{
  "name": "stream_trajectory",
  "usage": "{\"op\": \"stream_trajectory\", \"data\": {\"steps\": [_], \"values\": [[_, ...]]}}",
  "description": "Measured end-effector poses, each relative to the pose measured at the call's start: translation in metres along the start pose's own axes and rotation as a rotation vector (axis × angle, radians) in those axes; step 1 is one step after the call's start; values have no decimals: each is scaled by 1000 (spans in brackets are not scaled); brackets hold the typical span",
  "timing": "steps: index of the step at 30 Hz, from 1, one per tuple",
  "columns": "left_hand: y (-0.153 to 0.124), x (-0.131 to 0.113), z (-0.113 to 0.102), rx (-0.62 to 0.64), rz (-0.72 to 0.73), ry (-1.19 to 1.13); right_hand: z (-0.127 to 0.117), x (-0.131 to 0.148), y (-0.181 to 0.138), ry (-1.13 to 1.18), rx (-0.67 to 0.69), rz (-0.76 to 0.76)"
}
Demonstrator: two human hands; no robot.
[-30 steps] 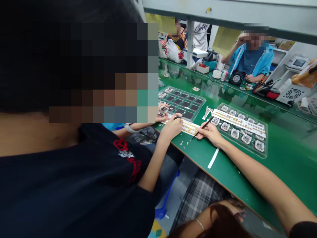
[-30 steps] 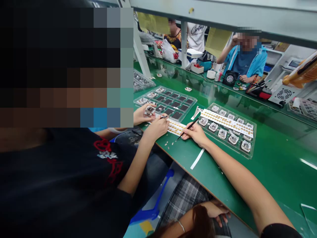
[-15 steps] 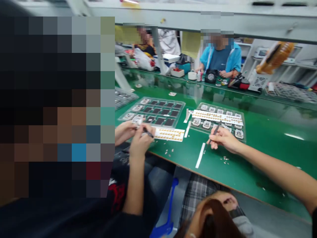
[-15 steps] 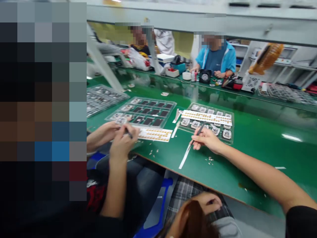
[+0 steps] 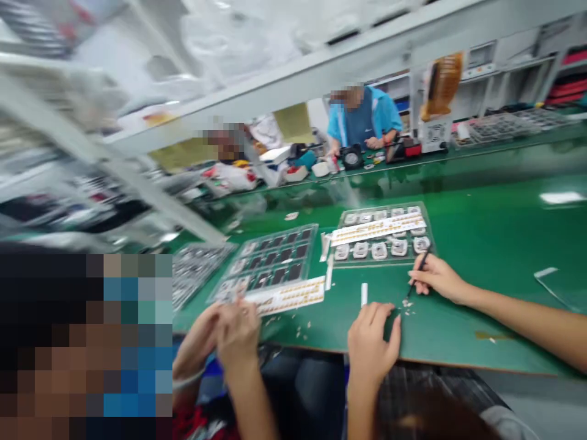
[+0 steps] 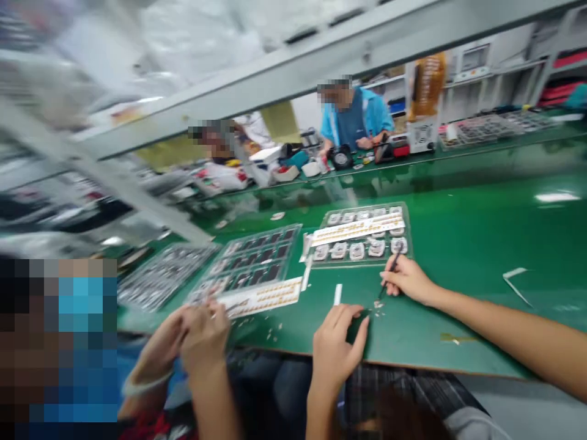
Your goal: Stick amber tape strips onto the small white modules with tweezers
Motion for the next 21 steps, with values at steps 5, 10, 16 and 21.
{"op": "stream_trajectory", "data": {"steps": [5,10,16,21], "values": [[11,-3,1,132,29,89,2,2,2,-39,27,-44],[13,-8,8,140,-17,181,3,4,2,-46,40,-62],[12,-13,11,159,0,199,3,3,-1,5,42,-44],[12,-10,12,176,-22,222,-13,4,0,92,-102,-32]]}}
Point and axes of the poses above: each hand's wrist, its own y-axis towards the middle knuckle, its own z-axis out of the palm, x = y × z, the point moved 8 cm from there along y, towards the middle knuckle, and after that the axes turned 7 degrees about -y, right-handed, at the moved point
